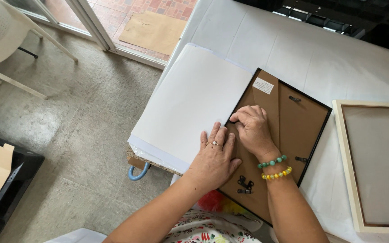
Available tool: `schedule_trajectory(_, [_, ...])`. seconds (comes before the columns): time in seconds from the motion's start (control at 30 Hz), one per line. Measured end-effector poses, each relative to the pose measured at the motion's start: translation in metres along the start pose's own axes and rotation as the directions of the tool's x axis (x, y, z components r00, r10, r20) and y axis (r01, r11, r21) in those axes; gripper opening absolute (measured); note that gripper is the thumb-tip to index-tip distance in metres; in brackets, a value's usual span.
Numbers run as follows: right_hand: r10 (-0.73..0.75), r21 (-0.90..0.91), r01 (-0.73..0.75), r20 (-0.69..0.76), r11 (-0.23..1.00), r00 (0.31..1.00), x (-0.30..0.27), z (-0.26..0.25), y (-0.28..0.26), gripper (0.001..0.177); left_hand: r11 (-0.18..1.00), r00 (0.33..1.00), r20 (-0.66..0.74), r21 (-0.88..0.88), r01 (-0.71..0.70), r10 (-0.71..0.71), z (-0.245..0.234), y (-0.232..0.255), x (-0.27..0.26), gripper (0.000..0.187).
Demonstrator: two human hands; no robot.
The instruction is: Opening a picture frame and inspecting paper documents
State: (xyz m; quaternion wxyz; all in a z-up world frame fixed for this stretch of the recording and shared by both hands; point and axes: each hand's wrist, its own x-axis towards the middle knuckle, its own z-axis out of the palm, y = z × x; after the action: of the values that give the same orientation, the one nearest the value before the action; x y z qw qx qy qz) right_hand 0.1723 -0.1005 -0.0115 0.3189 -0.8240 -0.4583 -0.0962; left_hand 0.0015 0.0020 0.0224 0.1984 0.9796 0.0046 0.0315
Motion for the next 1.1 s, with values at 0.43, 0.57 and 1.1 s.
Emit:
schedule_trajectory(0.43, [0.186,0.065,-0.18,-0.108,0.982,0.977,-0.019,-0.037,0.039,0.023,1.0,1.0,0.018,-0.004,-0.01,0.01,0.006,-0.002,0.002,0.08])
schedule_trajectory(0.57, [0.191,0.025,-0.189,-0.098,0.982,0.977,-0.023,-0.03,0.04,0.027,0.999,0.996,-0.077,0.021,-0.034,0.035,0.015,-0.012,0.011,0.073])
schedule_trajectory(1.1, [0.181,0.003,-0.183,-0.156,0.983,0.971,-0.025,-0.022,0.043,0.027,0.926,0.903,-0.35,0.359,-0.118,0.25,0.029,-0.049,0.089,0.012])
